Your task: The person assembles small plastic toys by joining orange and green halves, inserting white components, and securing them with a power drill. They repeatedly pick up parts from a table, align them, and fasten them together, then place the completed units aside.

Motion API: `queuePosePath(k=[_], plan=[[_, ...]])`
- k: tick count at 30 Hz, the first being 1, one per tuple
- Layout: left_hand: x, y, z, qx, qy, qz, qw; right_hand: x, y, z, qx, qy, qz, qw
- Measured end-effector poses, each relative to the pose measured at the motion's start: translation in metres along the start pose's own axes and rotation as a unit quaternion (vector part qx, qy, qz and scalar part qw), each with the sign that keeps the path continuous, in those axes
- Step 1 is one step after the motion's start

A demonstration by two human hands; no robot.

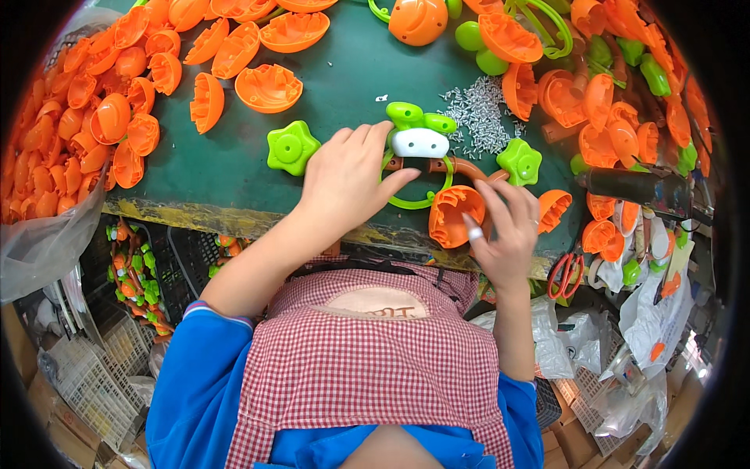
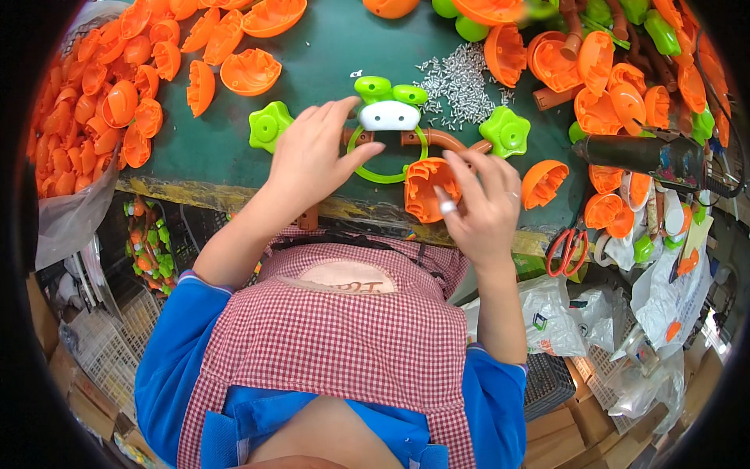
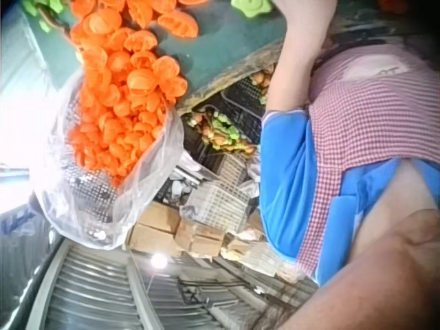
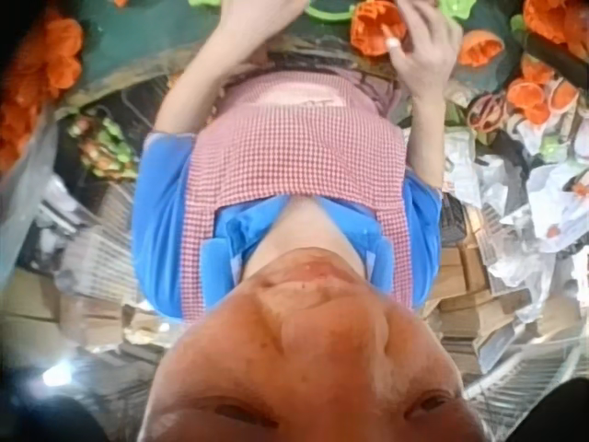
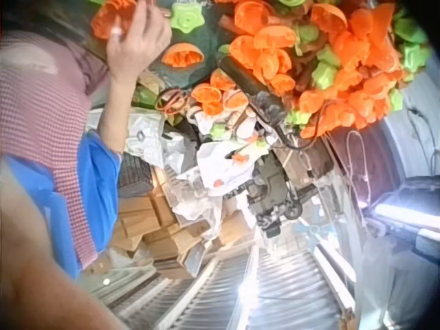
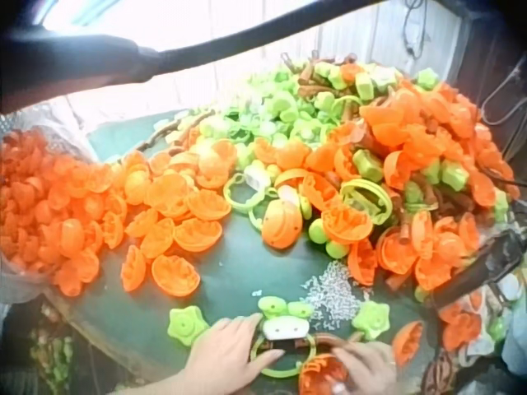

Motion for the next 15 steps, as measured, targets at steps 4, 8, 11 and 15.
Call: queuePosePath(k=[4,8,11,15], plan=[[0.011,-0.032,-0.03,0.186,0.075,0.079,0.977,-0.007,-0.003,-0.016,0.001,-0.081,-0.014,0.997],[0.018,-0.033,-0.043,0.219,0.185,0.067,0.956,-0.04,0.038,-0.011,-0.171,-0.372,-0.188,0.893],[0.007,-0.031,-0.052,0.269,0.29,0.057,0.917,-0.046,0.05,-0.026,-0.23,-0.481,-0.236,0.812],[-0.001,-0.027,-0.062,0.349,0.433,0.121,0.823,-0.024,0.034,-0.017,-0.103,-0.388,-0.135,0.906]])
Point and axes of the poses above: each hand's wrist, its own y-axis away from the middle knuckle, its own z-axis out of the back of the hand, x = y × z, the point moved 6 cm from there along -y, towards the middle knuckle, and after that the axes turned 13 degrees about -y, right-handed, at the moved point
